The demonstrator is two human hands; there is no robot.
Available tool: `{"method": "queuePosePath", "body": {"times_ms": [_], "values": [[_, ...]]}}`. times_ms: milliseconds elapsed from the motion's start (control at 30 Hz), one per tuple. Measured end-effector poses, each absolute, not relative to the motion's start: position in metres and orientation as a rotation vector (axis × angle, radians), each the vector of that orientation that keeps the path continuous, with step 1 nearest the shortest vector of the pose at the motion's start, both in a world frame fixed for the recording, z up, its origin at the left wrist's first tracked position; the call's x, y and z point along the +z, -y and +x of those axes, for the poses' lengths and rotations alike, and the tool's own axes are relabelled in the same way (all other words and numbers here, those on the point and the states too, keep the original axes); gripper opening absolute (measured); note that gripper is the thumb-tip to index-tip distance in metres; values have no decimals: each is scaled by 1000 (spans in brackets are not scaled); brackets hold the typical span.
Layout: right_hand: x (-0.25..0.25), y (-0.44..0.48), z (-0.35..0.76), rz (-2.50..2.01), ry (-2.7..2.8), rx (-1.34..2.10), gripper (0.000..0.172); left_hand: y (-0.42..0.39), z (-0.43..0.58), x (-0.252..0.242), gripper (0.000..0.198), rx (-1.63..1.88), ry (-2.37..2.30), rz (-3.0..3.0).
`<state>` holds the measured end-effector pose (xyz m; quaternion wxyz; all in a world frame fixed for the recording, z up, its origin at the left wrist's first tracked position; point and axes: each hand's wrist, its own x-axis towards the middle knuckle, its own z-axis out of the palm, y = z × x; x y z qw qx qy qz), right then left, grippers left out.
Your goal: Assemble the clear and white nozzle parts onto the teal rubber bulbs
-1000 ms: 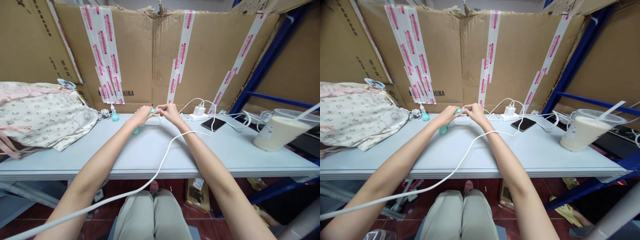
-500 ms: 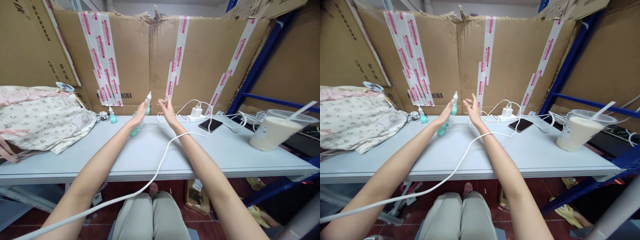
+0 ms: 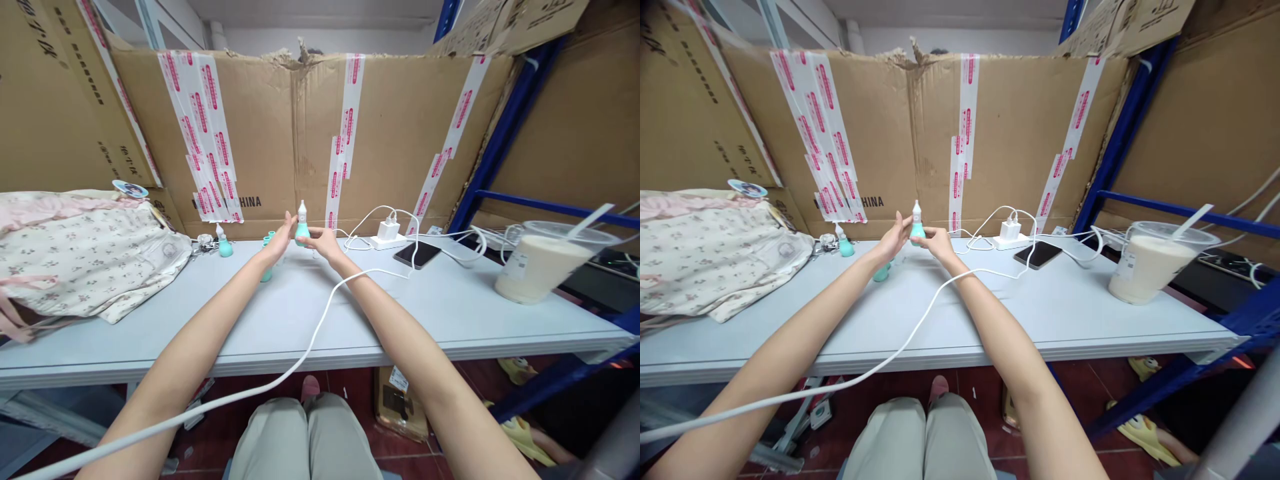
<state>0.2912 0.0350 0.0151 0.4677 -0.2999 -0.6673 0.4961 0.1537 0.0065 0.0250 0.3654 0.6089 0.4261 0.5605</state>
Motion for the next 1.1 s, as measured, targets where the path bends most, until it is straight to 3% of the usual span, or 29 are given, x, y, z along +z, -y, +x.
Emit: {"method": "queuePosePath", "body": {"times_ms": [233,367,533,700,833,1100], "values": [[22,-26,300,-719,2060,1173,34,-4,119,39,69,1724,-1069,1431],[28,-14,302,-661,2259,1323,37,0,115,45,69,1712,-1026,1415],[33,-11,306,-650,2316,1249,31,1,116,45,65,1689,-992,1407],[33,-15,310,-613,2368,1341,37,1,117,47,63,1694,-999,1384],[32,-14,309,-628,2329,1268,32,1,116,46,61,1702,-985,1381],[31,-17,305,-683,2152,1247,38,6,121,47,60,1636,-959,1443]]}}
